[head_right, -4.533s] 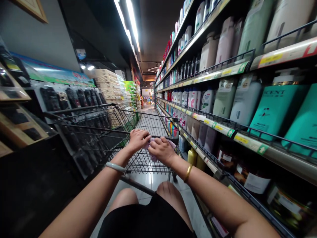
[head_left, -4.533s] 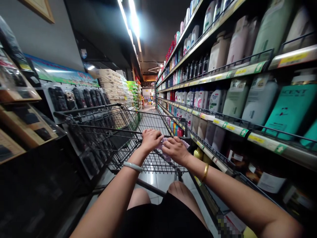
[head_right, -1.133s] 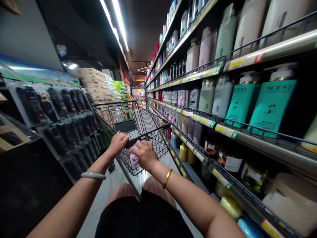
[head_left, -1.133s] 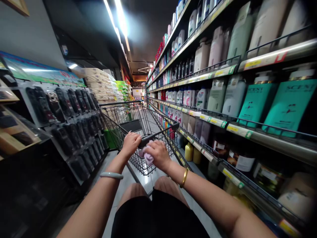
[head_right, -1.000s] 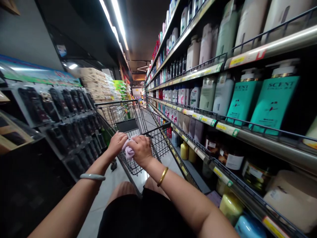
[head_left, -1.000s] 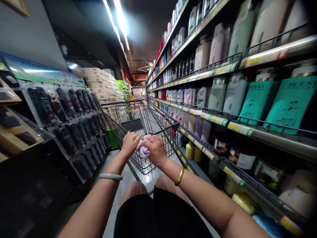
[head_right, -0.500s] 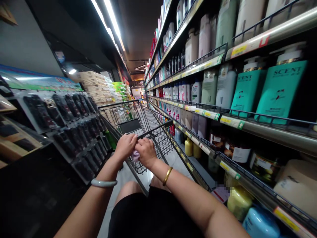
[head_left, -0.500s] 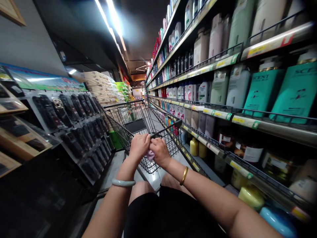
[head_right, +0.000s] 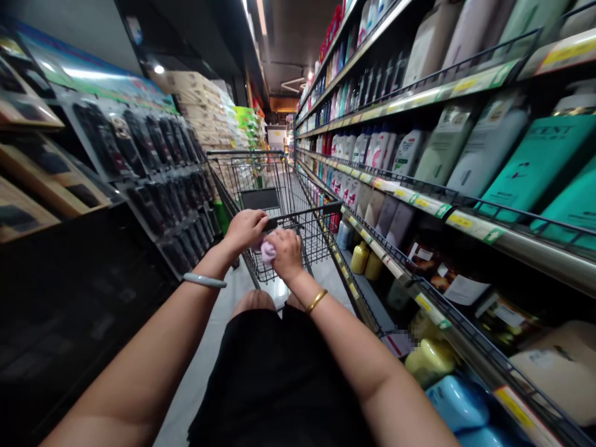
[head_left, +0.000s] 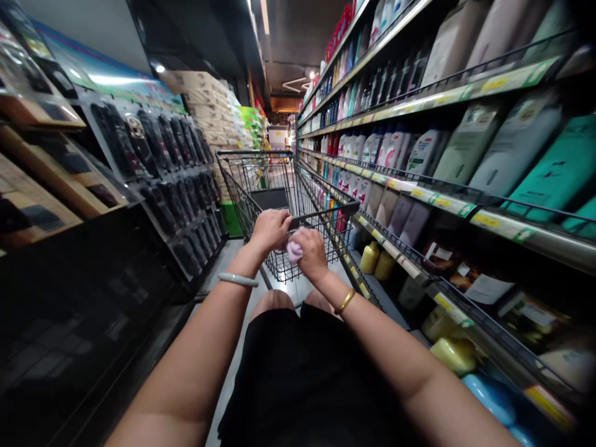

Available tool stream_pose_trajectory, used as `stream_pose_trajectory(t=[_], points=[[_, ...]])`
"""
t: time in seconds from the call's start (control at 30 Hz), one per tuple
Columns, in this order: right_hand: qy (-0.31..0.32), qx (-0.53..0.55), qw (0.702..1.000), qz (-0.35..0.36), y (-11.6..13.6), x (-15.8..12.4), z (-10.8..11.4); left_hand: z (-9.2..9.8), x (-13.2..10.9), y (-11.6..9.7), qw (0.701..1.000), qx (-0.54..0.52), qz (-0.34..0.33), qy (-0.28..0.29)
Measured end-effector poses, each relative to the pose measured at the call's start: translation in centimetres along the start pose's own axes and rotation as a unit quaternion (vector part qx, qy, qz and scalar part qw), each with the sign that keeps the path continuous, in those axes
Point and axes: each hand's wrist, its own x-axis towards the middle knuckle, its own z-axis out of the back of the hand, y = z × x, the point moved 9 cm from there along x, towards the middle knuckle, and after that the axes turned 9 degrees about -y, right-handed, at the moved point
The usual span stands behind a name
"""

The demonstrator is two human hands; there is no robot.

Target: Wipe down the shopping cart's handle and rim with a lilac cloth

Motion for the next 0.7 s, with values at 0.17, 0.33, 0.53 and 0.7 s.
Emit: stream_pose_trajectory(t=[0.17,0.33,0.53,0.7], points=[[0.067,-0.026,0.997,0.021,0.4,-1.6,-3.0,0.6,-0.5,1.0,1.000,-0.001,0.025,-0.006],[0.170,-0.032,0.984,0.046,-0.3,-8.2,-7.9,1.4,-1.2,1.9,1.000,-0.007,0.025,-0.011],[0.072,-0.014,0.996,0.054,1.3,-3.1,-4.1,2.3,-1.8,3.1,0.999,-0.013,0.031,-0.031],[0.023,-0.033,0.997,0.063,2.0,-0.9,-2.3,3.1,-2.4,3.6,0.999,-0.013,0.029,-0.043]])
